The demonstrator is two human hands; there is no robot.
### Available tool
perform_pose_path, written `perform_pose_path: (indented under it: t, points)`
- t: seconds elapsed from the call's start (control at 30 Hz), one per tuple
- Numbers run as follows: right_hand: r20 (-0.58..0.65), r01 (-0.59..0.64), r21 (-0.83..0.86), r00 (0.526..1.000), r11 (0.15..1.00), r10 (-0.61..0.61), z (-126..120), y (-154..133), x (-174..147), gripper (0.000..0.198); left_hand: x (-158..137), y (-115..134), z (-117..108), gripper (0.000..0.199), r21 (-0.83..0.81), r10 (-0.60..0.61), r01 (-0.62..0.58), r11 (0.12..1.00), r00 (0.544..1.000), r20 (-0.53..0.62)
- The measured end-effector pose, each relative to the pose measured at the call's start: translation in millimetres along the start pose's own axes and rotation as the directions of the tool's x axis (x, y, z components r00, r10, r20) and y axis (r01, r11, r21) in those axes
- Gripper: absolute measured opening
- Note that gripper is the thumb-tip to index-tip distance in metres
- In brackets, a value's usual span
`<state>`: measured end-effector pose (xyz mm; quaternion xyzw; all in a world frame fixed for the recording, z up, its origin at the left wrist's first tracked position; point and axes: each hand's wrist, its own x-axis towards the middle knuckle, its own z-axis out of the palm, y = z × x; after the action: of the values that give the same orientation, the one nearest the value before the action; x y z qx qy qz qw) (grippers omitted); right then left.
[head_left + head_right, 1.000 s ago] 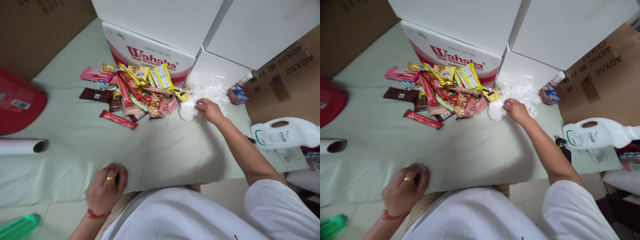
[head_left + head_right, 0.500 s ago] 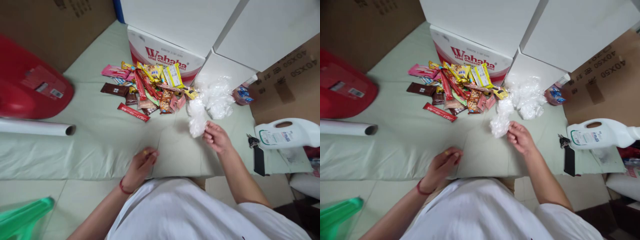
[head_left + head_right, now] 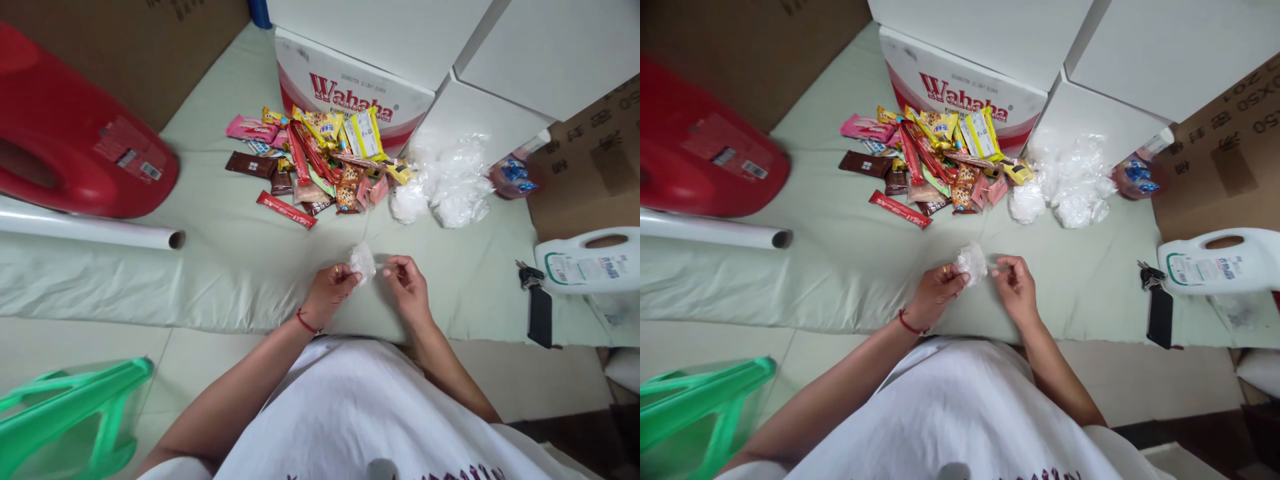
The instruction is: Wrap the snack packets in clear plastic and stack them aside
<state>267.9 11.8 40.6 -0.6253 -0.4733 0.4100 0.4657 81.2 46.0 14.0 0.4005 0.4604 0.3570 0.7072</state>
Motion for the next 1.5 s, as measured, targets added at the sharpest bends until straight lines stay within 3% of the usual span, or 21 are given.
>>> perform_pose_path:
  t: [0.1, 0.17, 0.23, 0.37, 0.53, 0.7, 0.87, 1.07, 1.27, 1.5]
  points:
    - [0.240, 0.298, -0.134, 0.935, 0.945, -0.261, -0.1, -0.1, -4.7, 0.028, -1.0, -5.3, -0.2, 0.043, -0.004, -0.008, 0.008, 1.000, 0.999, -0.038]
    - [0.306, 0.374, -0.155, 0.898, 0.914, -0.315, 4.2, 3.0, -6.6, 0.024, -1.5, -8.0, 0.1, 0.042, -0.017, -0.011, 0.010, 1.000, 1.000, -0.011]
    - [0.254, 0.339, -0.144, 0.921, 0.930, -0.297, 10.0, 7.8, -8.0, 0.015, -2.4, -9.1, -0.2, 0.040, -0.042, -0.018, 0.020, 0.999, 0.999, 0.046]
    - [0.195, 0.135, -0.001, 0.972, 0.991, -0.132, 17.4, 14.7, -10.5, 0.013, -4.8, -7.5, -1.6, 0.038, -0.069, -0.030, 0.038, 0.997, 0.994, 0.109]
    - [0.190, -0.105, 0.201, 0.979, 0.974, 0.066, 16.1, 14.4, -10.1, 0.021, -5.6, -5.6, -0.6, 0.036, 0.003, -0.028, 0.028, 1.000, 0.993, 0.111]
    - [0.146, -0.278, 0.345, 0.959, 0.896, 0.241, 11.9, 17.1, -6.4, 0.036, -4.6, -4.7, 1.5, 0.033, -0.051, -0.047, 0.052, 0.997, 0.994, 0.104]
    - [0.135, -0.267, 0.307, 0.962, 0.914, 0.236, 10.8, 19.4, -7.5, 0.036, -5.6, -2.0, -0.3, 0.026, -0.165, -0.080, 0.092, 0.982, 0.993, 0.083]
    - [0.262, -0.205, 0.183, 0.953, 0.962, 0.154, 17.2, 14.4, -11.9, 0.033, -8.3, -2.4, 0.2, 0.018, -0.157, -0.019, 0.037, 0.987, 0.993, 0.118]
    - [0.157, -0.203, 0.226, 0.973, 0.953, 0.170, 17.2, 16.3, -8.8, 0.033, -10.4, -2.5, -0.9, 0.019, -0.227, -0.036, 0.047, 0.973, 0.998, 0.051]
    - [0.135, -0.174, 0.265, 0.981, 0.948, 0.142, 11.6, 20.2, -7.6, 0.030, -13.0, -8.4, -4.2, 0.020, -0.203, 0.028, -0.022, 0.979, 0.999, 0.031]
